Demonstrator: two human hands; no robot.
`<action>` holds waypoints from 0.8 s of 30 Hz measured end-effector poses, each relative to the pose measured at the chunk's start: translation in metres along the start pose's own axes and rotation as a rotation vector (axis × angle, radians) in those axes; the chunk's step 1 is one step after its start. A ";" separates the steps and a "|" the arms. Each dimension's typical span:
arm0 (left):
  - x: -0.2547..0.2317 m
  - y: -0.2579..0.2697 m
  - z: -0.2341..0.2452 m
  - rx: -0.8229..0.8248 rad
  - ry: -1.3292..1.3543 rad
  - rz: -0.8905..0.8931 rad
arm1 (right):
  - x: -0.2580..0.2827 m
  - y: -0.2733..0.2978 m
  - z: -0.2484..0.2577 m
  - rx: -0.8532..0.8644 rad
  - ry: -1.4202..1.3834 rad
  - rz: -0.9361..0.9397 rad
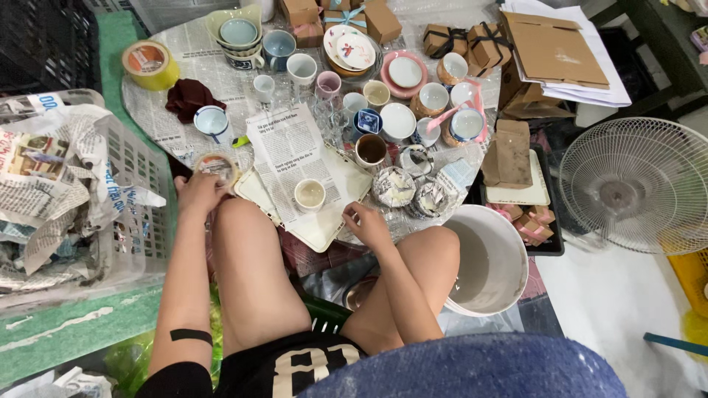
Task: The person wraps small ceramic cups and bowls in newspaper and secures them with masking tape. They handle each item individually, folding the paper around the object and applying tape to hold the wrapping in place.
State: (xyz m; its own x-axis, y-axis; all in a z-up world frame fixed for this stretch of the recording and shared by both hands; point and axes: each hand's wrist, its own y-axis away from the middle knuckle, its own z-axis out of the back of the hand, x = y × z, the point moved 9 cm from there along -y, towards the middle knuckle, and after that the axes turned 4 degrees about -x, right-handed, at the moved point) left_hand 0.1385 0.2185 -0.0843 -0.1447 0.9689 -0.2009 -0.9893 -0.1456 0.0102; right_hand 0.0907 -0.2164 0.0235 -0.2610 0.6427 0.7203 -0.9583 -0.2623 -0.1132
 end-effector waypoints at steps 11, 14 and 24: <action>-0.053 0.066 0.107 -0.360 0.327 0.068 | 0.004 0.001 -0.014 0.011 -0.069 -0.074; -0.110 0.118 0.140 -0.297 0.538 0.000 | 0.037 0.005 -0.016 -0.005 -0.338 -0.121; -0.228 0.210 0.162 -0.336 0.774 -0.444 | 0.072 0.028 -0.030 -0.033 -0.624 0.109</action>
State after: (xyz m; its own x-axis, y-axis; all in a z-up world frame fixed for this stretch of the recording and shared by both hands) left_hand -0.0394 -0.0006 0.1224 0.4150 0.5662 -0.7122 -0.8759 0.0369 -0.4811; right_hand 0.0418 -0.1559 0.0519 -0.2498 0.0703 0.9657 -0.9358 -0.2737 -0.2221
